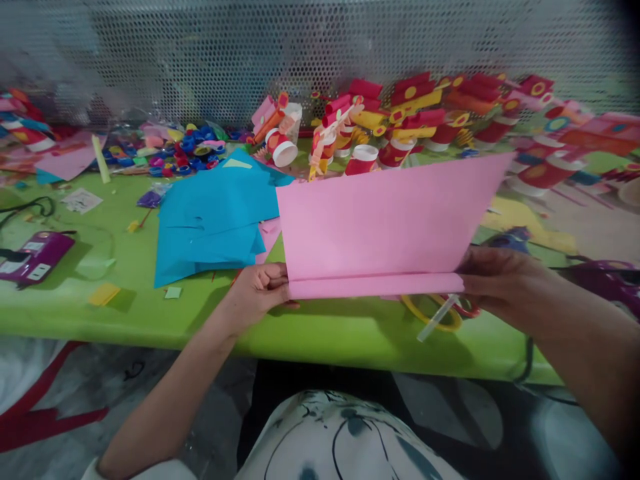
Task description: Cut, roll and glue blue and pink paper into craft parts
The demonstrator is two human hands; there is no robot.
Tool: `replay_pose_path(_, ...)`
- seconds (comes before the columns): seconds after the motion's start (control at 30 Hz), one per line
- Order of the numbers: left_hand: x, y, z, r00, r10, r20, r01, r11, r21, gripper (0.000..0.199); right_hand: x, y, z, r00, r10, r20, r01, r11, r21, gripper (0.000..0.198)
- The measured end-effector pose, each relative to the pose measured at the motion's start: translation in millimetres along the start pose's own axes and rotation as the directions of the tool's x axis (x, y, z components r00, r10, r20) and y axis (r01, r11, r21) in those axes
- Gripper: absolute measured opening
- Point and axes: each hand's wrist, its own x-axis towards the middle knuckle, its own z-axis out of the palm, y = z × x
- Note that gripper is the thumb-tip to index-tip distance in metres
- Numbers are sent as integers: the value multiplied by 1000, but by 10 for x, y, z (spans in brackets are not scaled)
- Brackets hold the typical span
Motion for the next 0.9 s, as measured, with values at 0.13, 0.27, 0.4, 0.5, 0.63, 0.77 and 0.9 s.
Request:
replay_pose_path(0.13, 11, 2, -10, 1000, -13, 4, 13, 1000, -5, 45, -2, 51, -53, 1000, 16, -5, -16, 1000, -18, 38)
replay_pose_path(0.27, 9, 10, -13, 1000, -10, -3, 10, 1000, 3, 43, -1, 75, -64, 1000, 10, -9, -10, 1000, -13, 37)
replay_pose_path(0.4, 11, 21, -12, 1000, -23, 8, 23, 1000, -16, 44, 7, 81, -58, 1000, 17, -16, -17, 1000, 1, 39)
replay_pose_path(0.5, 14, 34, -6, 1000, -28, -1, 28, 1000, -5, 44, 22, 94, -67, 999, 25, -26, -25, 1000, 10, 40)
replay_pose_path(0.63, 11, 53, 5, 1000, -20, 1, 20, 1000, 8, 44, 43, 123, -97, 998, 31, -46, -30, 999, 15, 40)
replay_pose_path(0.77, 14, 53, 9, 1000, -21, 4, 21, 1000, 24, 41, 59, 147, -124, 998, 35, -57, -35, 999, 15, 41)
replay_pose_path(0.9, 20, 38, 12, 1000, -9, 24, 9, 1000, 3, 40, 64, 156, -132, 997, 40, -60, -39, 999, 20, 40)
